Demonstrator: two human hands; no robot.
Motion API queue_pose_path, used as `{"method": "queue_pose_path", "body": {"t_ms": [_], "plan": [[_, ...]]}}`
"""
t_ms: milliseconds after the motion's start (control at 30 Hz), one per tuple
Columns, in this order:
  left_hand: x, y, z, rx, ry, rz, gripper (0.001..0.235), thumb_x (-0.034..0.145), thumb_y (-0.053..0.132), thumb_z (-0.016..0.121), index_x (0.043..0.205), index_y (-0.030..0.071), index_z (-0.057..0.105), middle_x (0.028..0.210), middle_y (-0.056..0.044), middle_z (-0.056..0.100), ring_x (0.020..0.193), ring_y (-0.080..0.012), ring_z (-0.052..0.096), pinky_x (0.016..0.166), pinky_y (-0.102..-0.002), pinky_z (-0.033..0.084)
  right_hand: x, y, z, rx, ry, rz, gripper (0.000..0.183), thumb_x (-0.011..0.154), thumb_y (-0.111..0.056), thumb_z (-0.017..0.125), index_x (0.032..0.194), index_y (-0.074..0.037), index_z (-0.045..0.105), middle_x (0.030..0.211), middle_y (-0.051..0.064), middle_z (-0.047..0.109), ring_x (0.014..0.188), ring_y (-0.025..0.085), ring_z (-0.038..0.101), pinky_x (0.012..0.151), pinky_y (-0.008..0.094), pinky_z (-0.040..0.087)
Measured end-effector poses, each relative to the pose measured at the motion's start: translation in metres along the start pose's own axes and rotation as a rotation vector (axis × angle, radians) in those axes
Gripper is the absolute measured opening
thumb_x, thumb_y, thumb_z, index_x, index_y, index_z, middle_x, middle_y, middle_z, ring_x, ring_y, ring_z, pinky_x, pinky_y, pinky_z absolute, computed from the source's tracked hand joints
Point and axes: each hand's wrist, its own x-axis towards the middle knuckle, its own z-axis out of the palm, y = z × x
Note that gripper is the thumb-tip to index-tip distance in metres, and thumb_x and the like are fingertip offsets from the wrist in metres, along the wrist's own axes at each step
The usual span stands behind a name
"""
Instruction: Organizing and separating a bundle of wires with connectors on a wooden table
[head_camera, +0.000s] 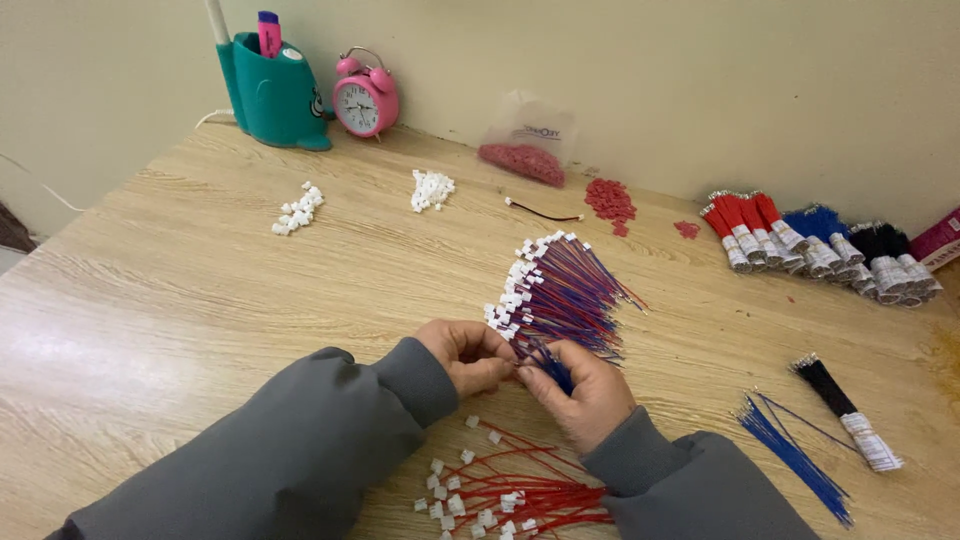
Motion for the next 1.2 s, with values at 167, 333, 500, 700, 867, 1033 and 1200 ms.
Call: {"method": "queue_pose_path", "body": {"t_ms": [167, 333, 500, 700, 867, 1033, 1200], "plan": [[0.003, -0.006, -0.004, -0.022, 0.014, -0.009, 0.009, 0.084, 0.013, 0.072, 0.092, 0.007, 0.072, 0.069, -0.007, 0.07, 0.058, -0.0132, 0.064, 0.056, -0.028, 0.055, 0.0, 0.0, -0.002, 0.085, 0.043, 0.097, 0.014, 0.083, -0.028, 0.07, 0.092, -0.017, 0.069, 0.083, -0.006, 0.073, 0.078, 0.007, 0.066, 0.074, 0.025, 0.051], [0.008, -0.021, -0.009, -0.216, 0.008, -0.016, 0.021, 0.087, 0.009, 0.068, 0.108, 0.004, 0.067, 0.083, -0.009, 0.07, 0.07, -0.0174, 0.068, 0.067, -0.032, 0.061, 0.0, -0.001, -0.004, 0.019, 0.065, 0.084, 0.021, 0.087, -0.036, 0.063, 0.09, -0.016, 0.069, 0.079, -0.007, 0.071, 0.076, 0.008, 0.064, 0.068, 0.029, 0.049], [0.009, -0.027, -0.012, -0.289, -0.033, -0.035, 0.018, 0.089, 0.008, 0.066, 0.106, 0.005, 0.069, 0.081, -0.013, 0.071, 0.078, -0.0207, 0.071, 0.073, -0.037, 0.064, -0.002, -0.004, -0.004, 0.007, 0.038, 0.06, 0.02, 0.087, -0.035, 0.063, 0.091, -0.016, 0.07, 0.079, -0.007, 0.074, 0.075, 0.006, 0.066, 0.065, 0.027, 0.05], [0.005, -0.012, -0.01, -0.274, -0.025, -0.076, 0.02, 0.087, 0.005, 0.066, 0.106, 0.002, 0.07, 0.091, -0.02, 0.074, 0.085, -0.0299, 0.075, 0.077, -0.04, 0.067, -0.003, -0.012, -0.005, 0.023, 0.044, 0.06, 0.019, 0.086, -0.034, 0.064, 0.086, -0.016, 0.069, 0.076, -0.007, 0.07, 0.072, 0.005, 0.063, 0.064, 0.027, 0.049], [0.006, -0.02, -0.007, -0.317, -0.001, -0.074, 0.018, 0.086, 0.003, 0.067, 0.104, 0.003, 0.07, 0.086, -0.017, 0.072, 0.08, -0.0268, 0.074, 0.074, -0.038, 0.066, -0.002, -0.005, -0.003, -0.049, 0.077, 0.01, 0.016, 0.086, -0.033, 0.064, 0.082, -0.017, 0.066, 0.071, -0.006, 0.068, 0.066, 0.009, 0.06, 0.061, 0.03, 0.046], [0.007, -0.023, -0.004, -0.27, -0.036, -0.08, 0.02, 0.086, 0.009, 0.067, 0.106, 0.004, 0.07, 0.088, -0.017, 0.074, 0.085, -0.0282, 0.075, 0.077, -0.04, 0.066, -0.004, -0.005, -0.003, -0.05, 0.011, 0.127, 0.024, 0.086, -0.04, 0.063, 0.093, -0.017, 0.067, 0.082, -0.002, 0.072, 0.077, 0.017, 0.07, 0.064, 0.039, 0.05], [0.008, -0.03, 0.006, -0.279, 0.007, -0.028, 0.014, 0.088, 0.006, 0.068, 0.101, 0.005, 0.072, 0.081, -0.011, 0.073, 0.066, -0.0137, 0.065, 0.065, -0.027, 0.059, -0.002, -0.004, 0.0, -0.208, 0.097, -0.179, 0.016, 0.088, -0.03, 0.06, 0.09, -0.014, 0.064, 0.072, 0.006, 0.066, 0.066, 0.025, 0.062, 0.06, 0.036, 0.044]]}}
